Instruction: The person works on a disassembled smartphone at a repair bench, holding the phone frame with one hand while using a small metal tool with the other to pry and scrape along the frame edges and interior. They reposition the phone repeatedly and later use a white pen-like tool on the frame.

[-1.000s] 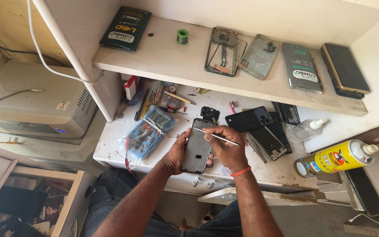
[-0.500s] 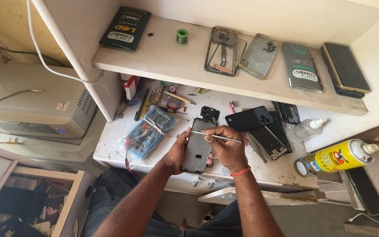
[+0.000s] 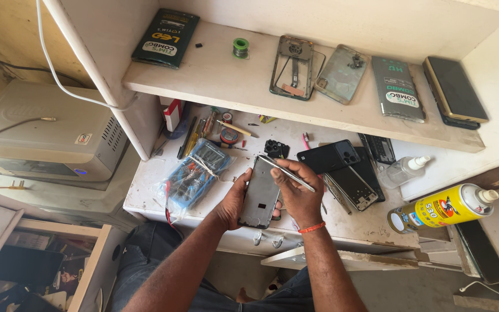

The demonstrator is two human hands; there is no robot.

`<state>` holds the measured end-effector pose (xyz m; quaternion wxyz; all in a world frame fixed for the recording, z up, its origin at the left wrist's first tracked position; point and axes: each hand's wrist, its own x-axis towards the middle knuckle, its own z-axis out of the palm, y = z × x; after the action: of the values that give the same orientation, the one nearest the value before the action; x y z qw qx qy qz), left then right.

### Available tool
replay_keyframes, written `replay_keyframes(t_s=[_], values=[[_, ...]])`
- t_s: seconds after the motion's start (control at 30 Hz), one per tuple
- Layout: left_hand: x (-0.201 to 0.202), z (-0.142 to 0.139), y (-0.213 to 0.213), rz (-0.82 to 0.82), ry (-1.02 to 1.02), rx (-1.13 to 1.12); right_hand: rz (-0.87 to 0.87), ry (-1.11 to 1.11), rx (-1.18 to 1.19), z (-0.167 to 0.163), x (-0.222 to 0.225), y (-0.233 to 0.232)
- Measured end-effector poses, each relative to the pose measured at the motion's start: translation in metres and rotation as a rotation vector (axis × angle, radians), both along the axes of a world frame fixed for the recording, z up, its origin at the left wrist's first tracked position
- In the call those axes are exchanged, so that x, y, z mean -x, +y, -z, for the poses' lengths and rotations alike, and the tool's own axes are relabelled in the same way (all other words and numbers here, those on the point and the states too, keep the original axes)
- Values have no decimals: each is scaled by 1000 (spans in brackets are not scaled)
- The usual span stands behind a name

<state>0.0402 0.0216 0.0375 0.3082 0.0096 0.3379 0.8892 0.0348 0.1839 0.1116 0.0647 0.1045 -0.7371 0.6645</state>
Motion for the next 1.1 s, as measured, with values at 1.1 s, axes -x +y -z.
replay_keyframes(t_s=[1.1], values=[[4, 7, 1, -94, -133, 140, 75, 286, -203, 17, -20, -11]])
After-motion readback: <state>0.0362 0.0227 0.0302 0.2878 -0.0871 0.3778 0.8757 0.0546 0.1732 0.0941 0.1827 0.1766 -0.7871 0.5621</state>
